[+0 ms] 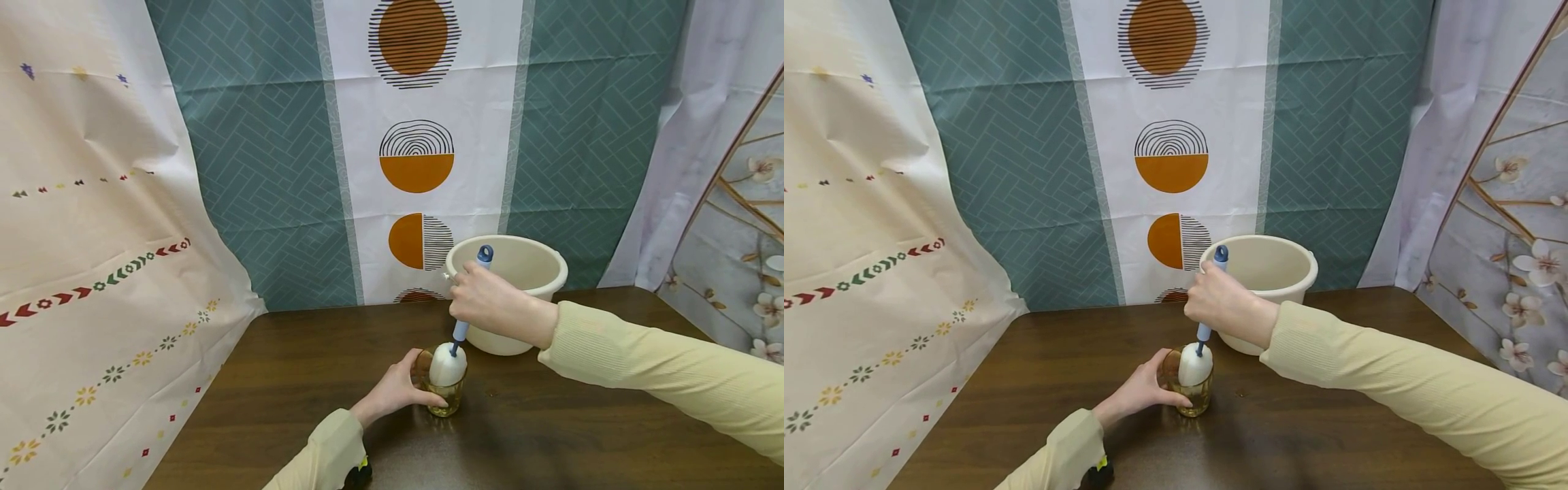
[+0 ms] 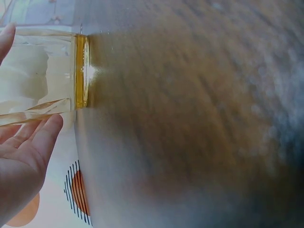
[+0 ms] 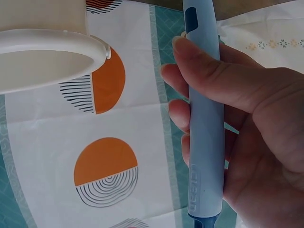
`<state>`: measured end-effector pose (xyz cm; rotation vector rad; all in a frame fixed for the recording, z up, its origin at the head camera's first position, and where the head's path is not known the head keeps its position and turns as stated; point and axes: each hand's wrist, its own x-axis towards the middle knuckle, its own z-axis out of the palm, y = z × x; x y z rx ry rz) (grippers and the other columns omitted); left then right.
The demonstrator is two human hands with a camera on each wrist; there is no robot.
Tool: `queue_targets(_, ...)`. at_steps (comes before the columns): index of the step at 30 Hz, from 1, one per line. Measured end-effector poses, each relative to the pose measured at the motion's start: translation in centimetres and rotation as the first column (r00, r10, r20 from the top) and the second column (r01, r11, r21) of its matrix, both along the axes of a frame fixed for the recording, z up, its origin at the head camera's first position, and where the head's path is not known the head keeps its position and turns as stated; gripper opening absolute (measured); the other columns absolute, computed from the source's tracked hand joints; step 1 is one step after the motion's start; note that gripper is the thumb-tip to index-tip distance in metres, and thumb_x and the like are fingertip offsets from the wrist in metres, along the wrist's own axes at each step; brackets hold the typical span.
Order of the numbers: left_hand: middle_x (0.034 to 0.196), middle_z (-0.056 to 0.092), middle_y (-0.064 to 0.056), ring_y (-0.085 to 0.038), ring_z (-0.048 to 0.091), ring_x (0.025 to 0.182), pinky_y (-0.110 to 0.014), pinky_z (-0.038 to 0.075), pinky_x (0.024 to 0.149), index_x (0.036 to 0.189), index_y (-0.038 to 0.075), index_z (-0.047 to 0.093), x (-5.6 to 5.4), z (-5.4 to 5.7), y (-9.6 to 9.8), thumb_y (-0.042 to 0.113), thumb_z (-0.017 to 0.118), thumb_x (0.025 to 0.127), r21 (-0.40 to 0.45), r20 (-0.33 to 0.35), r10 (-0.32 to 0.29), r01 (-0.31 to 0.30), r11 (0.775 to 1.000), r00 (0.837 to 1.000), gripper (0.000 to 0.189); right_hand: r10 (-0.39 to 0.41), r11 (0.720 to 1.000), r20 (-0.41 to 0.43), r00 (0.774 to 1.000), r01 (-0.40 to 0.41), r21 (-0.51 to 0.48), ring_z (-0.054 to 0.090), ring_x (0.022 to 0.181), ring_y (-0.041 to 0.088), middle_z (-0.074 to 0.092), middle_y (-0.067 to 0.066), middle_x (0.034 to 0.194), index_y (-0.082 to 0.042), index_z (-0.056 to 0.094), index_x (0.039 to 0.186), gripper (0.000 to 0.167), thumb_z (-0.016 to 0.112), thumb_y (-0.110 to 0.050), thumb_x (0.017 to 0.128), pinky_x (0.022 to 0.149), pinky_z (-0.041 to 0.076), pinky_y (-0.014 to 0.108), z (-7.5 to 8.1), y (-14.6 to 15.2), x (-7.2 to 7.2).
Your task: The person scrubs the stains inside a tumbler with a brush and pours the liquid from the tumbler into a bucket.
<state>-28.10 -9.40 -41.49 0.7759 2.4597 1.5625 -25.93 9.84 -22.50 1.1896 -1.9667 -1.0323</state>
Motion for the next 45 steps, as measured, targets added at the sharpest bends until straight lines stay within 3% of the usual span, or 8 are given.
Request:
queue_targets(16, 0.108, 0.054, 0.003, -0.015, 0.051, 0.100, -0.029, 0.045, 0.074, 0.120, 0.012, 0.044, -0.09, -0.08, -0.16, 0.028, 0.082, 0.067, -0.035, -0.021, 0.001, -0.002, 0.999, 1.000, 0.067, 0.020, 1.000, -0.002, 1.000, -0.019, 0.012, 0.051, 0.066, 0.018, 0.060, -0.001, 0.067, -0.022, 0.068, 0.066, 0.009, 0.077, -0.023, 0.068, 0.057, 0.032, 0.029, 0.07, -0.22, -0.03)
queue_targets(28, 0.108, 0.054, 0.003, -0.017, 0.051, 0.101, -0.029, 0.045, 0.075, 0.120, 0.012, 0.044, -0.13, 0.05, -0.18, 0.030, 0.082, 0.066, -0.038, 0.005, 0.012, -0.012, 0.999, 1.000, 0.069, 0.054, 0.998, -0.007, 0.999, -0.054, 0.020, 0.051, 0.064, 0.017, 0.061, -0.004, 0.068, -0.023, 0.067, 0.066, 0.009, 0.075, -0.022, 0.069, 0.057, 0.032, 0.029, 0.17, -0.28, -0.25)
queue_targets(45, 0.106, 0.054, 0.004, -0.012, 0.052, 0.096, -0.029, 0.044, 0.076, 0.121, 0.011, 0.044, -0.15, -0.07, -0.10, 0.029, 0.083, 0.065, -0.023, 0.016, 0.020, -0.020, 1.000, 1.000, 0.070, 0.044, 0.998, 0.051, 0.998, -0.046, 0.035, 0.051, 0.063, 0.015, 0.061, -0.005, 0.068, -0.021, 0.068, 0.067, 0.009, 0.076, -0.019, 0.071, 0.056, 0.031, 0.027, 0.57, -0.30, -0.45)
